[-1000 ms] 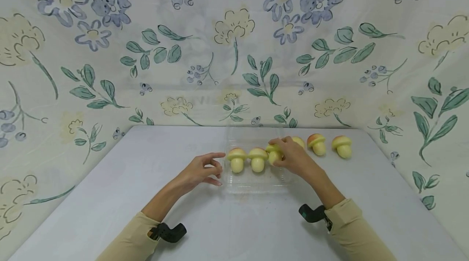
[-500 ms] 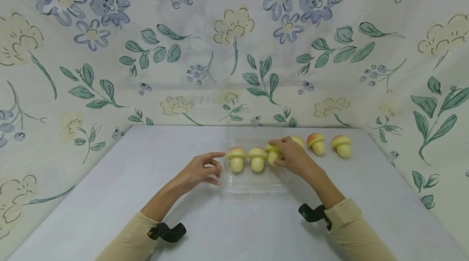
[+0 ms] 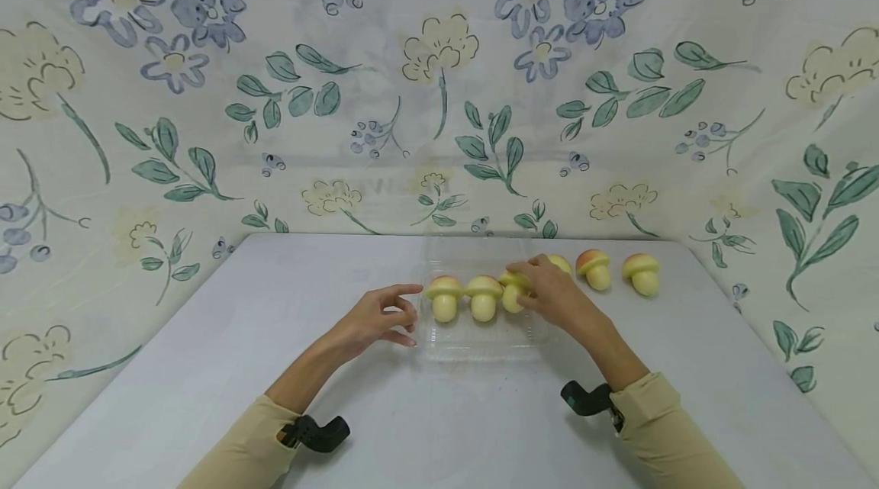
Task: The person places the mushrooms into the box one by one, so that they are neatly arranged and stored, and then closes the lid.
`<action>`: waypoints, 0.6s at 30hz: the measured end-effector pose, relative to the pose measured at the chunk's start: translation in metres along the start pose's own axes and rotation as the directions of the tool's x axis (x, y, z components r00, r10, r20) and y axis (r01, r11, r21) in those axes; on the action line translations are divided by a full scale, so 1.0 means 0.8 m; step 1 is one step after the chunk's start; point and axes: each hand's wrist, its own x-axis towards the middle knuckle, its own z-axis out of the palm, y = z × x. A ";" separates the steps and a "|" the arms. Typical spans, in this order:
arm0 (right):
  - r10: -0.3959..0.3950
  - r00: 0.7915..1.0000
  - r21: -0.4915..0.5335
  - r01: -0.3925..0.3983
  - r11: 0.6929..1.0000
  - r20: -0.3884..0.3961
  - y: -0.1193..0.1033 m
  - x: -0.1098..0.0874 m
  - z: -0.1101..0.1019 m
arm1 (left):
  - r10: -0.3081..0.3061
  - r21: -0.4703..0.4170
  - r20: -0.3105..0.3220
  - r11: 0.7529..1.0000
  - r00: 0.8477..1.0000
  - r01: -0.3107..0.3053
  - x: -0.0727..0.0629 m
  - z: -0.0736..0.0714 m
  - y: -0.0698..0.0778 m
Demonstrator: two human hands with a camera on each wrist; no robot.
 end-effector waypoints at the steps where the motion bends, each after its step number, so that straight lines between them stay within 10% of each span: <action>1: 0.003 1.000 -0.001 -0.003 1.000 0.000 0.000 0.000 0.000 | -0.002 0.000 -0.002 1.000 1.000 0.002 0.000 0.000 0.000; 18: 0.015 1.000 -0.037 -0.016 0.999 -0.005 0.000 0.001 0.003 | -0.013 0.002 -0.009 1.000 1.000 0.013 0.001 0.002 0.002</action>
